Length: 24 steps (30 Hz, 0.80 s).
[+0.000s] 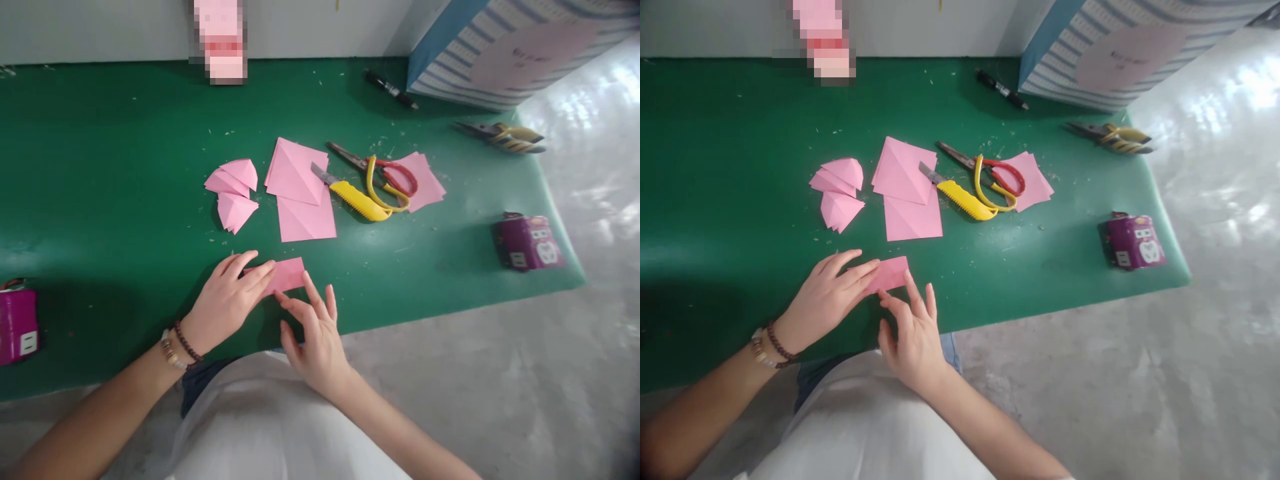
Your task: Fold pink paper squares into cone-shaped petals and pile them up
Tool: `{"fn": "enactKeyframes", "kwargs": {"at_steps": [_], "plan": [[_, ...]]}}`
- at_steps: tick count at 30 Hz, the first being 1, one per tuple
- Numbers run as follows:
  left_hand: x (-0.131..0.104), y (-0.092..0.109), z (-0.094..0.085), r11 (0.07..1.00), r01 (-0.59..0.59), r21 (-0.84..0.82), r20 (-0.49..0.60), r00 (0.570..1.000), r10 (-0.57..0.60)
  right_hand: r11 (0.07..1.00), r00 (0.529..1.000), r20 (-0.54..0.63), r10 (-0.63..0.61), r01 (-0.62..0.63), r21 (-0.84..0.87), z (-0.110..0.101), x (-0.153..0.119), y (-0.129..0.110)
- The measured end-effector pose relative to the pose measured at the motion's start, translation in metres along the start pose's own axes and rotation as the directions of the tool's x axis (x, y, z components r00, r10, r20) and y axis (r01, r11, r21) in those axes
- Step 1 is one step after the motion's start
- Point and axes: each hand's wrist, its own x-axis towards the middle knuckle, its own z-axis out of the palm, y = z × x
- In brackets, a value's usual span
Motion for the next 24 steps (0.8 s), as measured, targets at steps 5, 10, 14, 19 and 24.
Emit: {"fn": "enactKeyframes", "kwargs": {"at_steps": [5,10,14,19,24], "plan": [[0.0,0.0,0.001,1.0,0.008,-0.001,0.014,1.0,-0.008,0.996,0.996,-0.042,0.073,-0.075,-0.038,-0.007,0.001,0.002],[0.0,0.0,0.0,1.0,0.008,-0.019,0.021,1.0,-0.008,0.992,0.99,-0.081,0.119,-0.123,-0.039,-0.013,-0.002,0.007],[0.0,-0.001,-0.001,0.998,0.016,-0.068,0.026,1.0,-0.014,0.984,0.979,-0.129,0.157,-0.167,-0.063,-0.02,-0.006,0.018],[0.002,-0.003,-0.001,0.997,-0.006,-0.083,0.037,0.999,0.009,0.974,0.959,-0.269,0.091,-0.142,-0.174,-0.028,0.004,0.027],[0.002,-0.008,-0.002,0.994,-0.04,-0.103,0.049,0.998,0.045,0.946,0.97,-0.229,-0.078,0.0,-0.323,-0.011,0.027,0.021]]}}
